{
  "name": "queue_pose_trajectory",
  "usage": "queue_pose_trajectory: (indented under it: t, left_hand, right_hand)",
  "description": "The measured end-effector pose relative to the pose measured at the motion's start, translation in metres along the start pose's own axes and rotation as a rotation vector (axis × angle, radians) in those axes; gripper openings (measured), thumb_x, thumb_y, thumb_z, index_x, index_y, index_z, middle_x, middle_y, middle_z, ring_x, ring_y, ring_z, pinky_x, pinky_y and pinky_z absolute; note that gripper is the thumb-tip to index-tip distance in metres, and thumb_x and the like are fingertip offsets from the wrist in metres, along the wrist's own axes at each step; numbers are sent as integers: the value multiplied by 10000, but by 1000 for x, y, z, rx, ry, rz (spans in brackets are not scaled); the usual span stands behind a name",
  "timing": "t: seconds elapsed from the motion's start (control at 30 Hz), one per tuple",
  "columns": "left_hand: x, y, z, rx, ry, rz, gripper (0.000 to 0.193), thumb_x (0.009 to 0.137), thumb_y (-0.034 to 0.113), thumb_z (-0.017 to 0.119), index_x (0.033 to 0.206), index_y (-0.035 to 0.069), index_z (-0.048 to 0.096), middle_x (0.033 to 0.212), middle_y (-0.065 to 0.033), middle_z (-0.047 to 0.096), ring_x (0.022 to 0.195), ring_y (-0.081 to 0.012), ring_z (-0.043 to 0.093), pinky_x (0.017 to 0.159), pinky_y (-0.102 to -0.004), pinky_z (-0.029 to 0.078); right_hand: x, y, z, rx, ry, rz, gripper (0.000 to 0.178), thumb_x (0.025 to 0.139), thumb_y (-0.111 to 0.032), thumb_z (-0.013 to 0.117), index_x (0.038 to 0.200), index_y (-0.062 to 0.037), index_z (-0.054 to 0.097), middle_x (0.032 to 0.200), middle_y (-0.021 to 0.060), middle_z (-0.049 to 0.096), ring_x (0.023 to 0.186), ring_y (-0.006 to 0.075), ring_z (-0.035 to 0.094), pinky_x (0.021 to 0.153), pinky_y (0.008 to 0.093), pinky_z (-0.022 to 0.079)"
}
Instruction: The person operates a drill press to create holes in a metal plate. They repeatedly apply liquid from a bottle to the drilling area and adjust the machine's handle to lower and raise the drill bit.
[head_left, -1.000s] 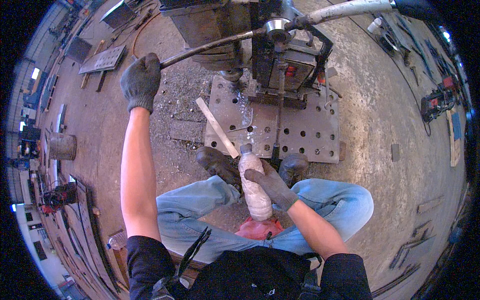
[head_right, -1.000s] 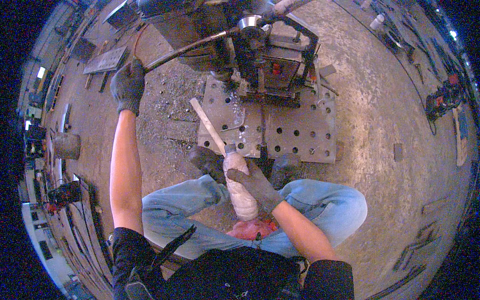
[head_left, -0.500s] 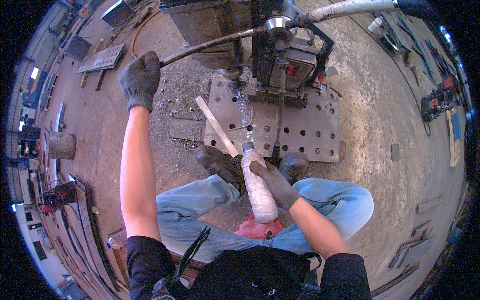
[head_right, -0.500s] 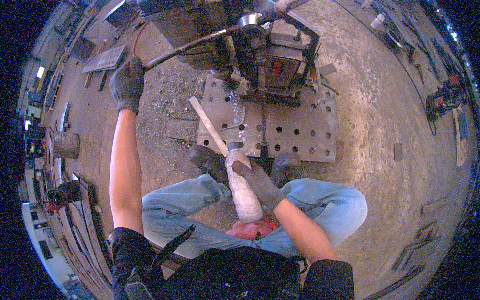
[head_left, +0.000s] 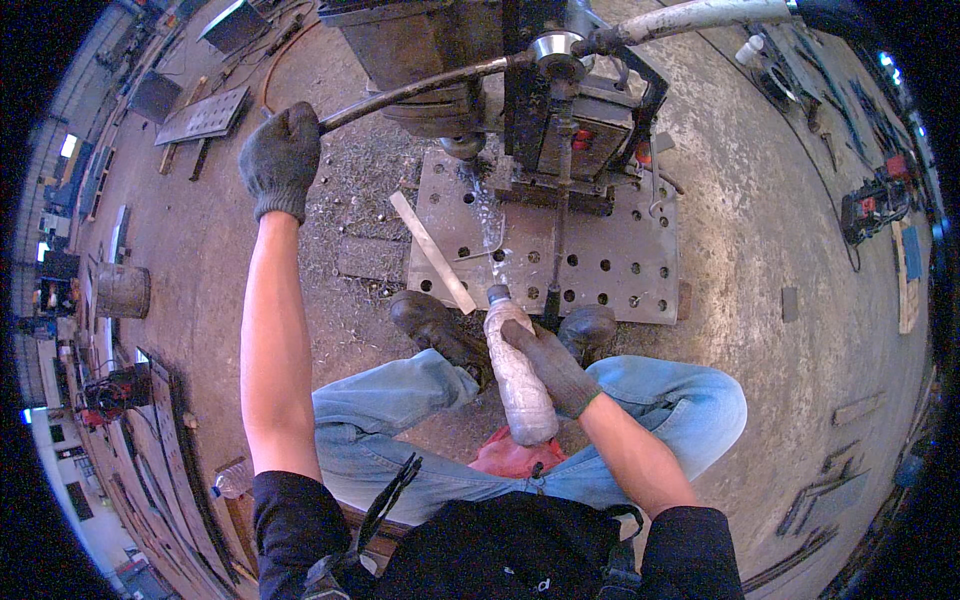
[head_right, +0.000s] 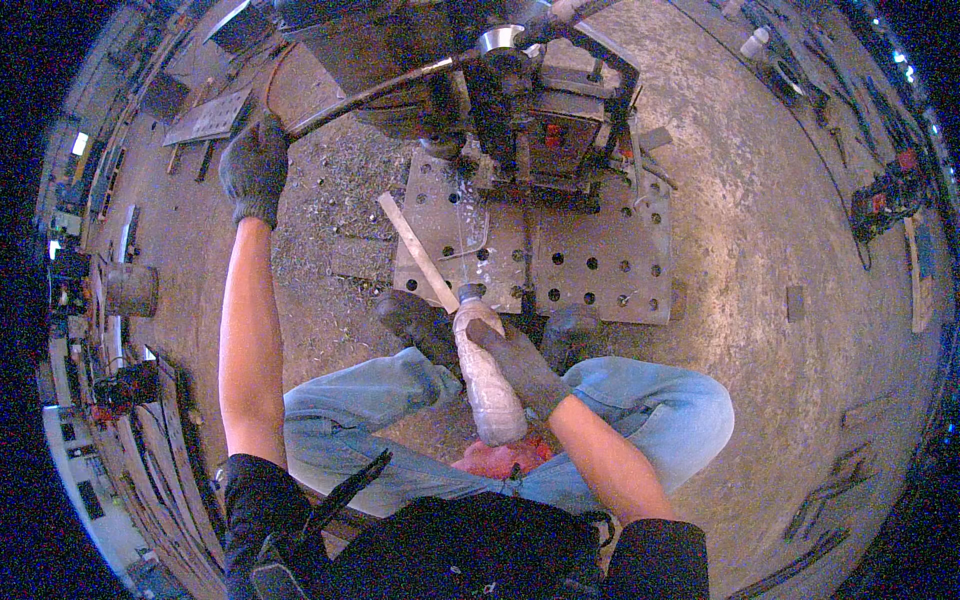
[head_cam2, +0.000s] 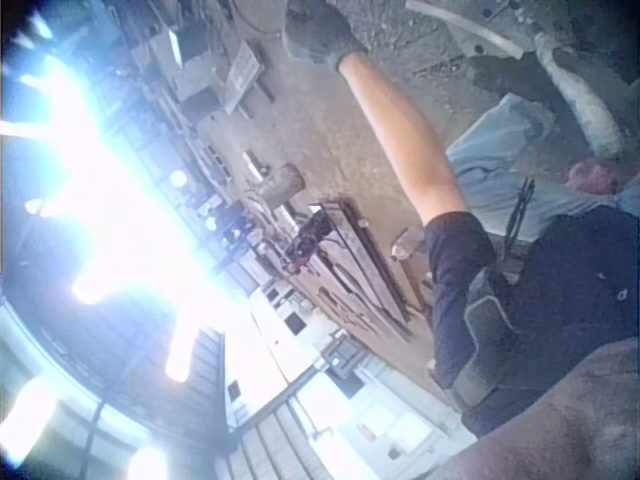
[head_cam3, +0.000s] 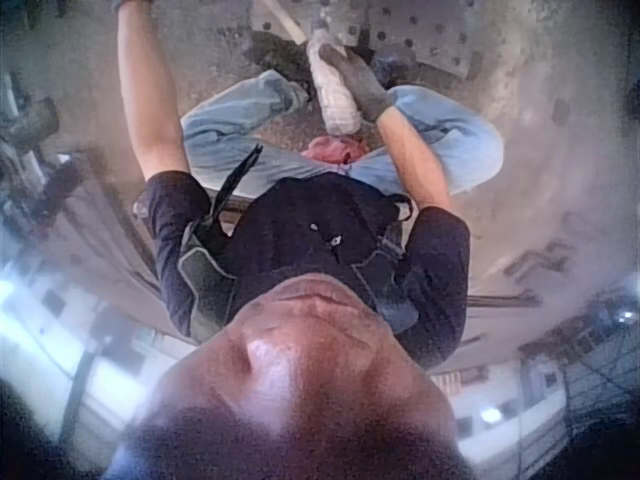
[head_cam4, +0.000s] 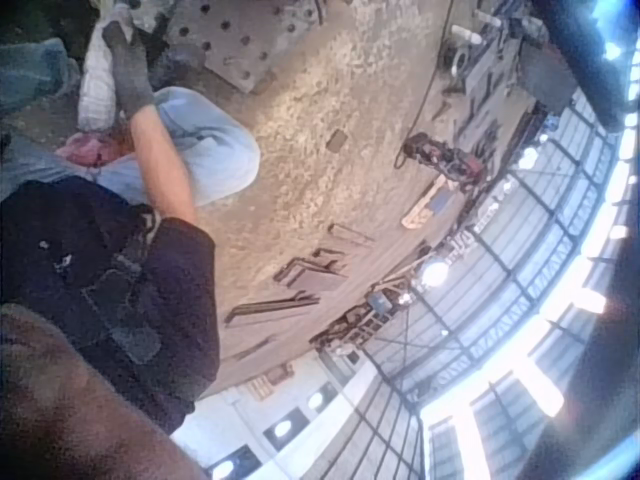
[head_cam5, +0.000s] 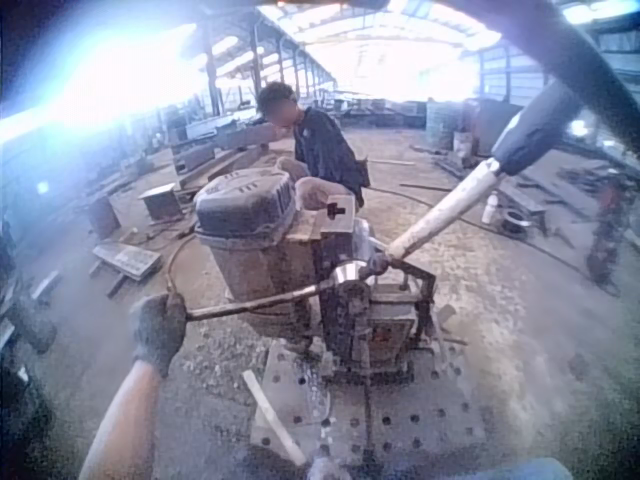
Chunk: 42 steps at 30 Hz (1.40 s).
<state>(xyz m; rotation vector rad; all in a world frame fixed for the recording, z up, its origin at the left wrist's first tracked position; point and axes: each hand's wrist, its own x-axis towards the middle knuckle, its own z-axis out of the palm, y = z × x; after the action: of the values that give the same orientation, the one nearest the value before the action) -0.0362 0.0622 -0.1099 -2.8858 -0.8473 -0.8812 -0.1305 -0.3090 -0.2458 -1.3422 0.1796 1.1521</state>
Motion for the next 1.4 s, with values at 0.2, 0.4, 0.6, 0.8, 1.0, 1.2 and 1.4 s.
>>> queue_pose_trajectory:
  t: [0.2,0.4,0.6,0.8,1.0,1.2,1.4]
  left_hand:
    - [-2,4,-1,-25,8,-13,471,921,499,470,805,118,722,782,-210,662,758,-408,652,668,-496,489]
    - [-2,2,0,-20,24,3,470,923,495,471,795,120,723,790,-203,666,763,-405,653,673,-494,492]
    - [-3,4,1,-35,34,-19,454,920,486,482,788,124,723,785,-198,665,760,-398,654,672,-492,495]
    - [-2,1,3,6,21,-8,449,918,493,482,800,136,729,787,-193,670,755,-395,656,675,-490,498]
    - [-4,1,2,-48,25,-18,445,921,496,485,795,145,728,775,-185,670,748,-390,658,672,-488,497]
    - [-3,2,6,-27,24,17,457,932,490,461,779,147,722,752,-181,667,741,-388,659,663,-488,494]
    - [-4,0,3,-9,-6,1,443,938,462,443,787,145,713,769,-182,671,737,-393,657,663,-497,491]
  right_hand:
    - [0,1,1,19,9,13,601,884,-514,637,1197,-6,565,871,94,650,688,174,631,626,324,534]
    - [-2,-4,2,-31,14,18,602,882,-517,636,1194,-6,574,884,96,655,724,178,633,663,324,532]
    - [10,12,-6,-48,-6,-24,609,884,-513,635,1209,-1,579,942,97,664,795,181,639,722,333,529]
    - [10,15,-1,81,21,-93,594,883,-487,645,1221,-3,576,1011,95,658,821,177,640,742,330,536]
    - [0,5,5,80,-4,-145,601,872,-464,667,1246,-6,558,1039,96,650,878,174,636,756,319,540]
    - [3,9,5,49,12,-141,594,878,-451,667,1254,-8,546,1043,86,644,857,168,634,756,316,539]
    - [-6,-3,9,63,-18,-66,550,911,-436,642,1243,-9,544,997,64,640,809,142,621,721,306,527]
